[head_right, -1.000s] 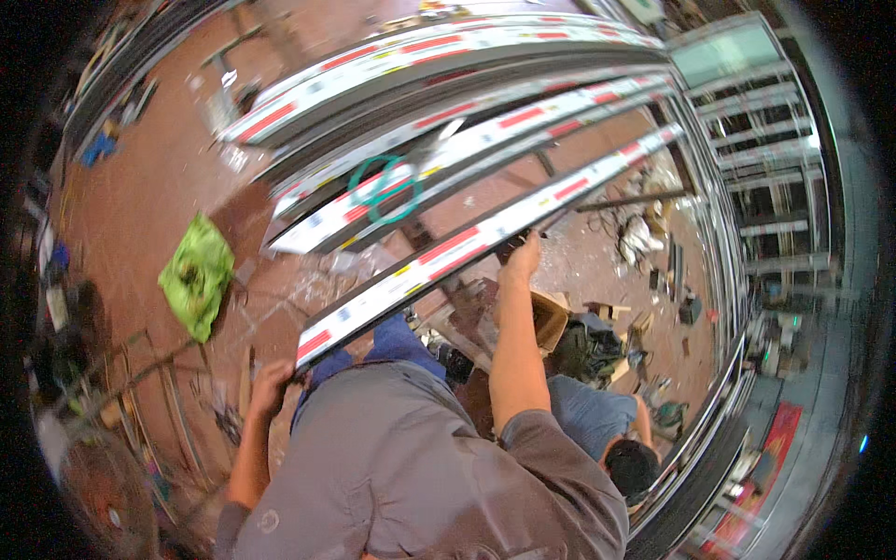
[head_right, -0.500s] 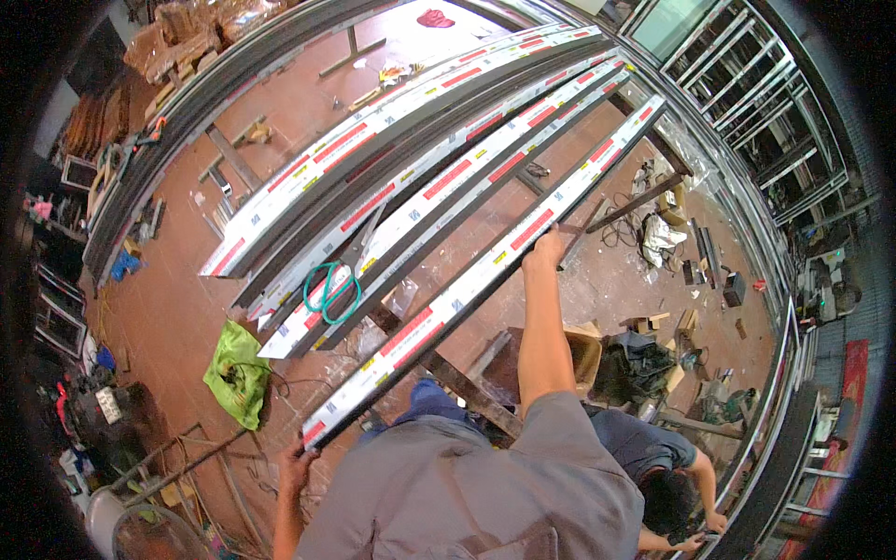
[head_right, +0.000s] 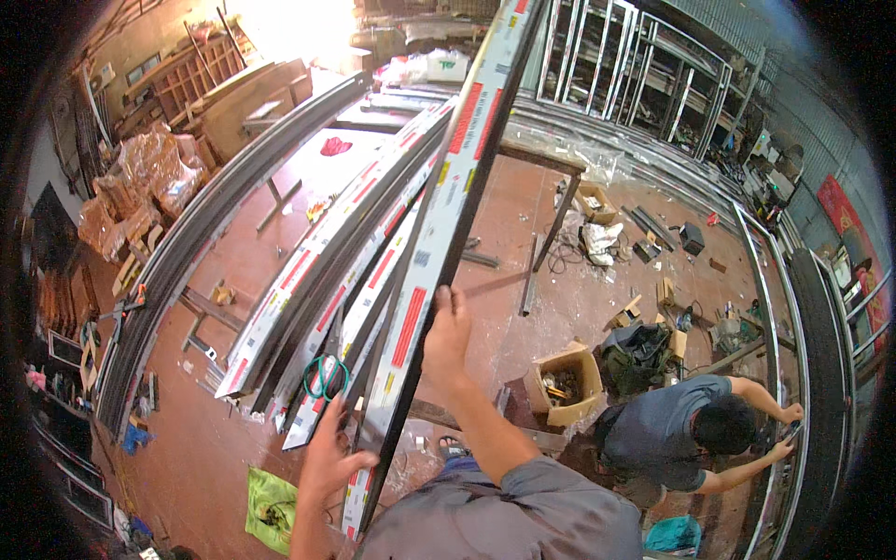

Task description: The person handles long aluminum window frame profiles, aligns them on a workbench, and uses a green strap to secure them. The person then picks up and positions additional profiles for assembly.

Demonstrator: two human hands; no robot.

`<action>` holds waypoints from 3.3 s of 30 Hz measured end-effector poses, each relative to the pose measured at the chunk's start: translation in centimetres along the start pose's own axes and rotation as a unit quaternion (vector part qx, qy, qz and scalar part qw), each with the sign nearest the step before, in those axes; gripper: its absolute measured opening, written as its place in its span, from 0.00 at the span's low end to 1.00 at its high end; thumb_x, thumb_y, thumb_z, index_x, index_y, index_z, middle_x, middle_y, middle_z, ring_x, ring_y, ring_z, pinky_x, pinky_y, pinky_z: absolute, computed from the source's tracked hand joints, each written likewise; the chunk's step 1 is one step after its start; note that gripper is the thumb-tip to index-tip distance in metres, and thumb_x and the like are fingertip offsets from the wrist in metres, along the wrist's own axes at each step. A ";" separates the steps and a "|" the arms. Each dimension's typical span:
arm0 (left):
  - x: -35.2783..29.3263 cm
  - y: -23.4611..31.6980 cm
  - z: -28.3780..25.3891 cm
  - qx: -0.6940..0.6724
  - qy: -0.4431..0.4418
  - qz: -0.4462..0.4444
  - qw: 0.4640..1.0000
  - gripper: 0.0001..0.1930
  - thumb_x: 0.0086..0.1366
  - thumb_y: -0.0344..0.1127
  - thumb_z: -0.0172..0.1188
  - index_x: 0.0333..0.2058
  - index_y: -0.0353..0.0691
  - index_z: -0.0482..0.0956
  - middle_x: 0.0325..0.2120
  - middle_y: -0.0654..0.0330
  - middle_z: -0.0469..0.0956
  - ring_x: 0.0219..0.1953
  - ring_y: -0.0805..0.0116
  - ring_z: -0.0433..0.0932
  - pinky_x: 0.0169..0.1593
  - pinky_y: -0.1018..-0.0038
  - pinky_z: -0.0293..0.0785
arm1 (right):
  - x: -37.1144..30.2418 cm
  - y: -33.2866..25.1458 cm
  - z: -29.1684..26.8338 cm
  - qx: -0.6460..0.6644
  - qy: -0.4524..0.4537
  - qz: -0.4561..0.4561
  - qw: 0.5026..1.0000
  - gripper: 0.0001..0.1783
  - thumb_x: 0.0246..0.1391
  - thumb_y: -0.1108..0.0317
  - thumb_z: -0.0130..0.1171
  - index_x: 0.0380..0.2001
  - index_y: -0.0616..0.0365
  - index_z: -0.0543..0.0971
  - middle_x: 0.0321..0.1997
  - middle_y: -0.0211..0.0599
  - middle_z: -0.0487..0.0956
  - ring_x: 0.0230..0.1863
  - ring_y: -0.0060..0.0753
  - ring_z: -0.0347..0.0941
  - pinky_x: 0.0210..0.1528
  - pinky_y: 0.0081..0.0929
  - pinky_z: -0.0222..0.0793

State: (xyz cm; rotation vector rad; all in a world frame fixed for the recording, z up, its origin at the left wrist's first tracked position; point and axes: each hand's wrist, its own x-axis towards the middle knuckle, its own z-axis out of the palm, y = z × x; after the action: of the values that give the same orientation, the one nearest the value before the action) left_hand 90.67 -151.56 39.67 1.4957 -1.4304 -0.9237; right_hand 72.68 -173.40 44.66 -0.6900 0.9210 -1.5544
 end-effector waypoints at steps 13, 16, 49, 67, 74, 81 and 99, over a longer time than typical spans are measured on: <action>3.2 9.1 3.3 0.001 0.141 0.184 0.973 0.54 0.46 0.28 0.77 0.71 0.31 0.56 0.56 0.39 0.77 0.57 0.52 0.80 0.61 0.64 0.75 | -0.8 -15.0 6.8 -0.059 -0.091 -0.345 0.932 0.14 0.73 0.64 0.54 0.47 0.67 0.76 0.38 0.34 0.80 0.39 0.20 0.72 0.44 0.21 0.69; 2.7 9.0 3.0 0.029 0.159 0.211 0.964 0.54 0.46 0.28 0.77 0.71 0.30 0.55 0.56 0.38 0.76 0.57 0.49 0.80 0.62 0.63 0.75 | -1.2 -18.4 8.6 -0.007 -0.096 -0.380 0.920 0.12 0.72 0.64 0.56 0.44 0.65 0.76 0.36 0.33 0.80 0.36 0.18 0.72 0.39 0.20 0.69; 1.0 24.8 1.6 0.139 0.190 0.328 0.915 0.55 0.46 0.26 0.71 0.72 0.31 0.50 0.51 0.38 0.75 0.51 0.42 0.80 0.54 0.58 0.78 | -3.5 -35.3 8.6 -0.430 0.085 -0.697 0.567 0.07 0.62 0.69 0.54 0.33 0.59 0.78 0.30 0.45 0.83 0.30 0.49 0.84 0.31 0.42 0.78; 2.7 24.2 3.5 0.119 0.099 0.249 0.956 0.54 0.45 0.27 0.69 0.72 0.31 0.53 0.54 0.39 0.76 0.52 0.49 0.81 0.57 0.62 0.76 | 4.9 -45.5 6.0 -0.537 0.195 -0.659 0.488 0.11 0.65 0.64 0.53 0.34 0.60 0.80 0.34 0.53 0.86 0.40 0.55 0.86 0.42 0.51 0.80; 4.3 21.3 1.7 0.041 0.037 0.243 0.968 0.51 0.50 0.42 0.76 0.73 0.47 0.60 0.43 0.47 0.80 0.39 0.50 0.82 0.41 0.55 0.81 | 1.1 -36.7 5.4 -0.540 0.169 -0.698 0.439 0.19 0.67 0.53 0.53 0.33 0.59 0.77 0.30 0.47 0.84 0.34 0.57 0.83 0.38 0.49 0.78; -1.5 6.0 4.7 0.115 0.162 0.256 0.946 0.46 0.45 0.50 0.76 0.62 0.43 0.68 0.33 0.52 0.76 0.36 0.48 0.81 0.37 0.55 0.75 | -10.9 -11.0 -7.0 -0.512 -0.130 -0.618 0.582 0.19 0.67 0.52 0.54 0.35 0.59 0.77 0.32 0.46 0.83 0.36 0.56 0.82 0.40 0.49 0.77; -2.3 7.7 3.0 0.087 0.054 0.175 0.979 0.33 0.45 0.41 0.69 0.54 0.44 0.76 0.29 0.48 0.83 0.32 0.44 0.85 0.34 0.51 0.81 | -10.1 -7.3 -11.5 -0.578 -0.178 -0.408 0.684 0.20 0.66 0.50 0.54 0.41 0.59 0.75 0.37 0.45 0.81 0.41 0.54 0.79 0.45 0.48 0.74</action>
State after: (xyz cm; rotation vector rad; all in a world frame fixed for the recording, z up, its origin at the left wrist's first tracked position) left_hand 84.90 -149.43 45.66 1.3359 -1.6595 -0.5044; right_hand 61.11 -161.01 45.48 -2.5054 1.3343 -1.2566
